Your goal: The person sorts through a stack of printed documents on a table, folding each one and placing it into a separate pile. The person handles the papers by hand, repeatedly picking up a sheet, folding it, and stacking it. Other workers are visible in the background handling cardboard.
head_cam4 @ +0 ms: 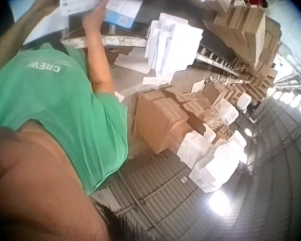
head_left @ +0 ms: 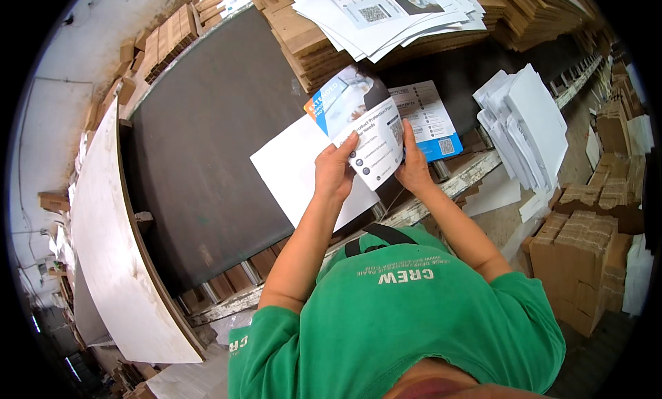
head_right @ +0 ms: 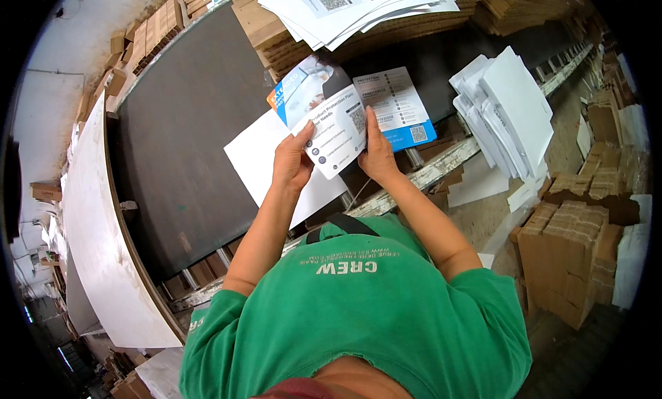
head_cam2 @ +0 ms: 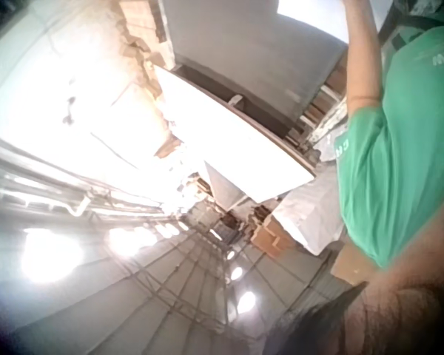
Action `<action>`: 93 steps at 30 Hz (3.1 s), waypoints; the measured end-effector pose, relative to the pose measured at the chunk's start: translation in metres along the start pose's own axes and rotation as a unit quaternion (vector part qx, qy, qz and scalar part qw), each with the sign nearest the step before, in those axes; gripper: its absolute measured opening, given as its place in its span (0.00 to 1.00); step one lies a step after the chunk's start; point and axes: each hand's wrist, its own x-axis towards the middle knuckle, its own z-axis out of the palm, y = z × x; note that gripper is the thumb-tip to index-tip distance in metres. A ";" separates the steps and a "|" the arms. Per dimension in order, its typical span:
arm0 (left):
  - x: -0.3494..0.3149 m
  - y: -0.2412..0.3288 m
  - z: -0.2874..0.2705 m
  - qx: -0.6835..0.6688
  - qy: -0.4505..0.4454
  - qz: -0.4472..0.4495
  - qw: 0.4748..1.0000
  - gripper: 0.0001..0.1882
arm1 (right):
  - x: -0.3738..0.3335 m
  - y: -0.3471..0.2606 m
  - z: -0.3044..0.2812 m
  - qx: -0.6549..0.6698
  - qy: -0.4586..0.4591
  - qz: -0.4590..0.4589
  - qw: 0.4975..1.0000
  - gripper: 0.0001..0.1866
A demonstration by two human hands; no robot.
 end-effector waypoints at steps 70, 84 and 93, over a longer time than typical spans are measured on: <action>-0.098 0.050 -0.048 0.585 0.139 0.581 0.549 0.19 | 0.013 0.006 -0.022 0.028 0.031 0.087 0.995 0.16; 0.056 0.237 0.149 0.420 -0.157 0.484 0.751 0.18 | 0.016 0.008 -0.030 0.049 0.055 0.077 0.994 0.16; 0.261 0.184 0.228 0.769 -0.083 0.507 0.381 0.26 | 0.016 0.018 -0.032 0.098 0.060 0.079 0.990 0.16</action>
